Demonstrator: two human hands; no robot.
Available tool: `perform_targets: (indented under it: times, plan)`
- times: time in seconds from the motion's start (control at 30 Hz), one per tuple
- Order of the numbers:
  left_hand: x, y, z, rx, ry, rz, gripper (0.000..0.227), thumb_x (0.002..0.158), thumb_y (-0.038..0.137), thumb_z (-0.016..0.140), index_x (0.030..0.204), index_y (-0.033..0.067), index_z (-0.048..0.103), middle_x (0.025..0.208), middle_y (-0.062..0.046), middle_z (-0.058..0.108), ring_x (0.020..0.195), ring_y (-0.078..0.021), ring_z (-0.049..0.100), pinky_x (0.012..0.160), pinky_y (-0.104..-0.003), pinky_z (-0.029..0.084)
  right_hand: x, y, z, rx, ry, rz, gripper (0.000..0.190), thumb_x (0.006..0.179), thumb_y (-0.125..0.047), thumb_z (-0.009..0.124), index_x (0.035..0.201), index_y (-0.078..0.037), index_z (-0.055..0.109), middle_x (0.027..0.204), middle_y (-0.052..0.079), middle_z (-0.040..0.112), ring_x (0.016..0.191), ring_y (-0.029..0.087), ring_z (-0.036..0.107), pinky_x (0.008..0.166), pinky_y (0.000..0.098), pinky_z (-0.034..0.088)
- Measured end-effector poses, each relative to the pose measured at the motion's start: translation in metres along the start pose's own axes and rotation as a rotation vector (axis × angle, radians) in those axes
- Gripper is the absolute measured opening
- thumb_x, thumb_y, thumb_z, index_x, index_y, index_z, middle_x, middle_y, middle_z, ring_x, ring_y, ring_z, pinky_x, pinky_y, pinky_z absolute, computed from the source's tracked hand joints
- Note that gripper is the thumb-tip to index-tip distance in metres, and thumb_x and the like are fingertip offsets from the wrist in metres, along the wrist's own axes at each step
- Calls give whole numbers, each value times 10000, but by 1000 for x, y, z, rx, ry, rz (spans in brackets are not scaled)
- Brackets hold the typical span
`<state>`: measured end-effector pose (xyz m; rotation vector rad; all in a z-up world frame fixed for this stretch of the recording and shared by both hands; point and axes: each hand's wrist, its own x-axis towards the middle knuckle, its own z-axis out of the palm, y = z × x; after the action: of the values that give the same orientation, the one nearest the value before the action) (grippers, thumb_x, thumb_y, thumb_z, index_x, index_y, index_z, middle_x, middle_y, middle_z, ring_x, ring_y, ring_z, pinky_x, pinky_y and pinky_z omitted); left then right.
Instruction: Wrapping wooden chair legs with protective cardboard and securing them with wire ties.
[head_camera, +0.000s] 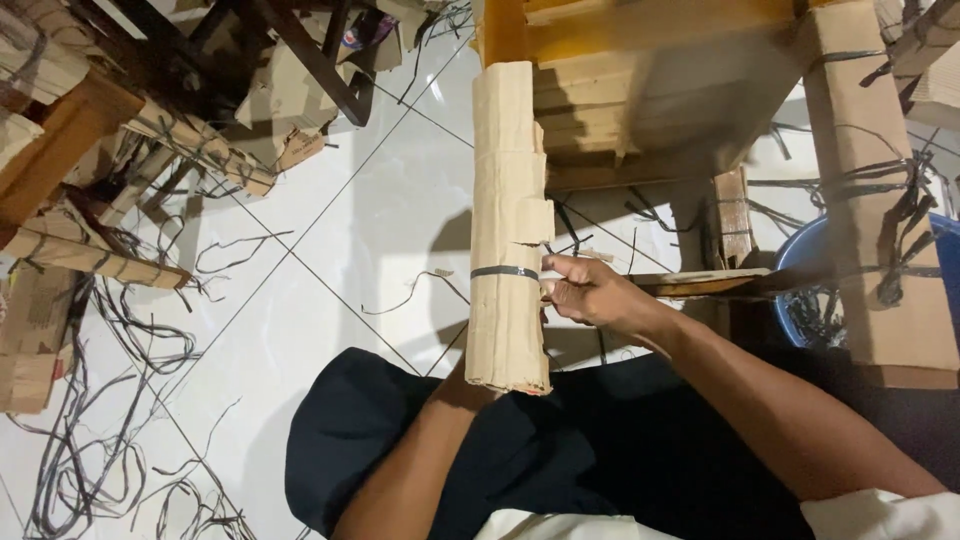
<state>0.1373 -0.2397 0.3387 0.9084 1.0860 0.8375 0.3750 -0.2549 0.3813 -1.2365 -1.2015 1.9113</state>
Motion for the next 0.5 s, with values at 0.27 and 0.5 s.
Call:
perform_targets:
  times: [0.27,0.5]
  plan:
    - [-10,21,16,-117,21,-164,452,952,368,611,1274,54,584,1238,-212,636,1096,-316,633,909,-403,499,-3,-5,7,-56,43,-197,284,1049,-158,537,908,-25,743,501,-14,498,425,76,401,439,201,340]
    - [-29,54,34,-215,50,-302,614,970,474,555,1436,77,510,1405,-232,572,1238,-366,590,1014,-460,478,12,13,7,-107,121,-211,270,1035,-97,517,907,4,733,536,31,531,479,128,407,476,228,382]
